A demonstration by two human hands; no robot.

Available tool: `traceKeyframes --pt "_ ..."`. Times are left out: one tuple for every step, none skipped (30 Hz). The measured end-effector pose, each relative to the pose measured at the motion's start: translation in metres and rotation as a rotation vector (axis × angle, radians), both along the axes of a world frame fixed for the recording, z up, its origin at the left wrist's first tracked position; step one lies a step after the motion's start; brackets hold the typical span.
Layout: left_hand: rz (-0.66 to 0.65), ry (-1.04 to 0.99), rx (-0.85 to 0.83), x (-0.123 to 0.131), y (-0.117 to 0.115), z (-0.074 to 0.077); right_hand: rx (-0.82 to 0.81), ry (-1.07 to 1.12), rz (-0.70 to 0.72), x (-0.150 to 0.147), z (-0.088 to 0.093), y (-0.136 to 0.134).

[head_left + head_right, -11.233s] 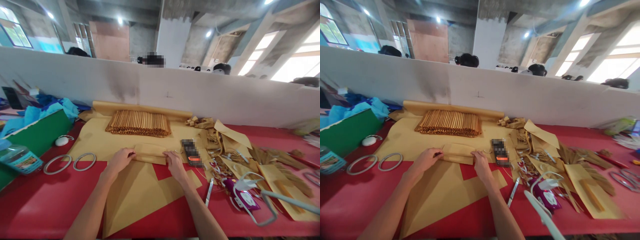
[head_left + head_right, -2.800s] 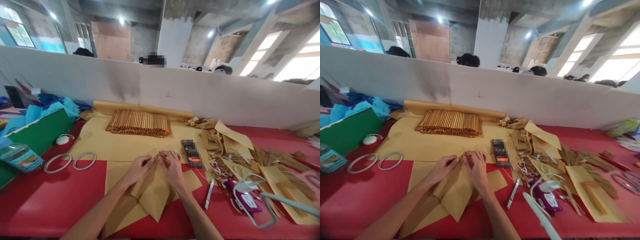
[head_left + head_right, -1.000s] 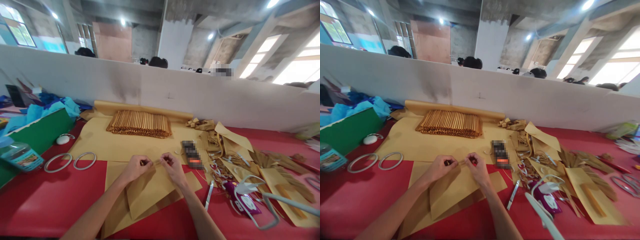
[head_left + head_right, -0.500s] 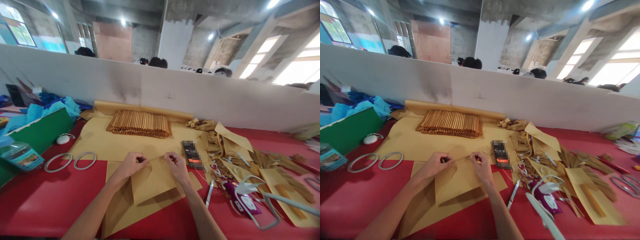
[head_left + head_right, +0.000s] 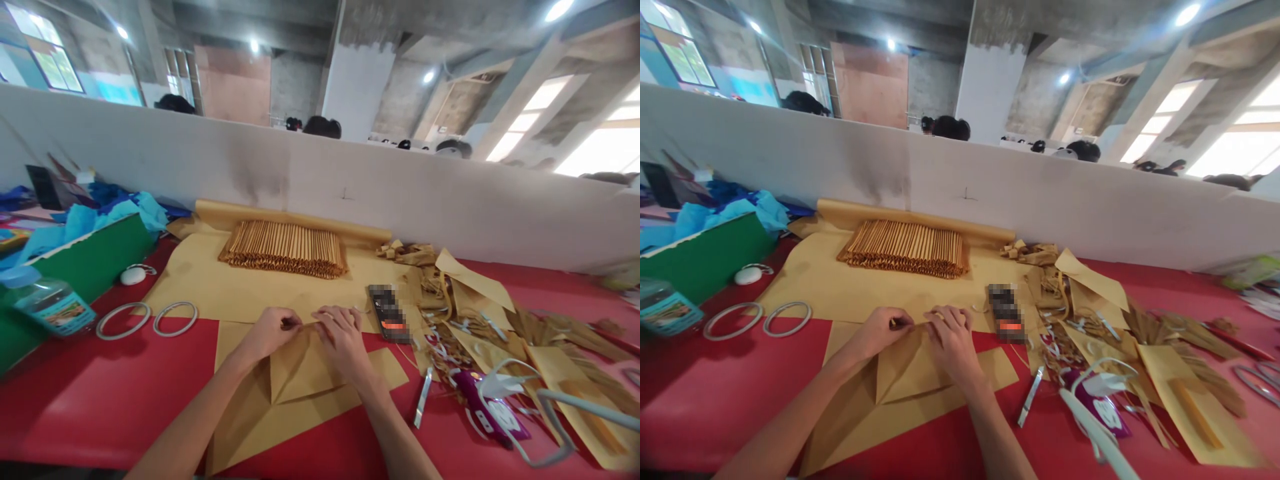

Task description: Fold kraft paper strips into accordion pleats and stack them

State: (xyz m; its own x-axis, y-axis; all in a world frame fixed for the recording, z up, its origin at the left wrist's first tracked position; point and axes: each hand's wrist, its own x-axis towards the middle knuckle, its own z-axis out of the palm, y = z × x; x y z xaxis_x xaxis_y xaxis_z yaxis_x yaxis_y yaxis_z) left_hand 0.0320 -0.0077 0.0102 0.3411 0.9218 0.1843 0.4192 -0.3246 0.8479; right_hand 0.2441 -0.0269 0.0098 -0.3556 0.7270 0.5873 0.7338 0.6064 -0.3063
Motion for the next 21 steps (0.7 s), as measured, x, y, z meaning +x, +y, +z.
traceKeyframes --pt "-0.006 -0.002 0.010 0.0009 0.0000 -0.0012 -0.020 -0.026 0.032 -0.0030 -0.0004 -0.0009" --pt "-0.010 -0.005 0.013 0.0016 -0.0001 -0.0019 -0.041 -0.036 0.047 -0.0054 -0.0011 -0.0013" --pt "-0.012 -0.010 0.010 0.0020 -0.0001 -0.0024 -0.061 -0.034 0.049 -0.0069 -0.0020 -0.0014" --pt "-0.015 -0.015 0.004 0.0023 -0.0002 -0.0026 -0.078 -0.025 0.044 -0.0077 -0.0031 -0.0011" --pt "-0.020 -0.019 0.000 0.0023 -0.0003 -0.0027 -0.088 -0.012 0.037 -0.0079 -0.0041 -0.0008" --pt "-0.024 -0.020 -0.002 0.0022 -0.0004 -0.0025 -0.095 -0.002 0.034 -0.0076 -0.0049 -0.0004" --pt "-0.028 -0.021 -0.001 0.0019 -0.0006 -0.0022 -0.101 0.004 0.034 -0.0070 -0.0056 0.0001" --pt "-0.034 -0.023 -0.002 0.0015 -0.0008 -0.0017 -0.104 0.006 0.033 -0.0064 -0.0060 0.0005" --pt "-0.039 -0.026 -0.004 0.0010 -0.0011 -0.0011 -0.105 0.005 0.033 -0.0058 -0.0063 0.0009" --pt "-0.043 -0.028 -0.007 0.0006 -0.0013 -0.0003 -0.104 0.002 0.031 -0.0053 -0.0065 0.0012" --pt "-0.045 -0.030 -0.010 0.0002 -0.0015 0.0005 -0.103 -0.002 0.029 -0.0051 -0.0065 0.0015" --pt "-0.044 -0.029 -0.010 0.0001 -0.0016 0.0013 -0.101 -0.007 0.026 -0.0052 -0.0064 0.0017" --pt "-0.040 -0.025 -0.004 0.0002 -0.0017 0.0018 -0.100 -0.012 0.024 -0.0054 -0.0061 0.0017" --pt "-0.031 -0.021 0.007 0.0006 -0.0018 0.0020 -0.100 -0.019 0.024 -0.0058 -0.0059 0.0015" --pt "-0.021 -0.019 0.020 0.0015 -0.0020 0.0018 -0.101 -0.026 0.025 -0.0063 -0.0056 0.0011" --pt "-0.014 -0.018 0.032 0.0027 -0.0022 0.0013 -0.105 -0.031 0.028 -0.0070 -0.0053 0.0006" --pt "-0.008 -0.020 0.043 0.0043 -0.0026 0.0004 -0.111 -0.034 0.036 -0.0076 -0.0052 0.0000" --pt "-0.005 -0.025 0.050 0.0060 -0.0031 -0.0006 -0.120 -0.034 0.047 -0.0082 -0.0053 -0.0006" --pt "-0.007 -0.029 0.052 0.0077 -0.0035 -0.0015 -0.129 -0.030 0.057 -0.0087 -0.0056 -0.0011" --pt "-0.013 -0.033 0.047 0.0091 -0.0040 -0.0022 -0.137 -0.022 0.065 -0.0090 -0.0061 -0.0014" --pt "-0.023 -0.037 0.038 0.0099 -0.0043 -0.0026 -0.145 -0.012 0.068 -0.0090 -0.0068 -0.0014"
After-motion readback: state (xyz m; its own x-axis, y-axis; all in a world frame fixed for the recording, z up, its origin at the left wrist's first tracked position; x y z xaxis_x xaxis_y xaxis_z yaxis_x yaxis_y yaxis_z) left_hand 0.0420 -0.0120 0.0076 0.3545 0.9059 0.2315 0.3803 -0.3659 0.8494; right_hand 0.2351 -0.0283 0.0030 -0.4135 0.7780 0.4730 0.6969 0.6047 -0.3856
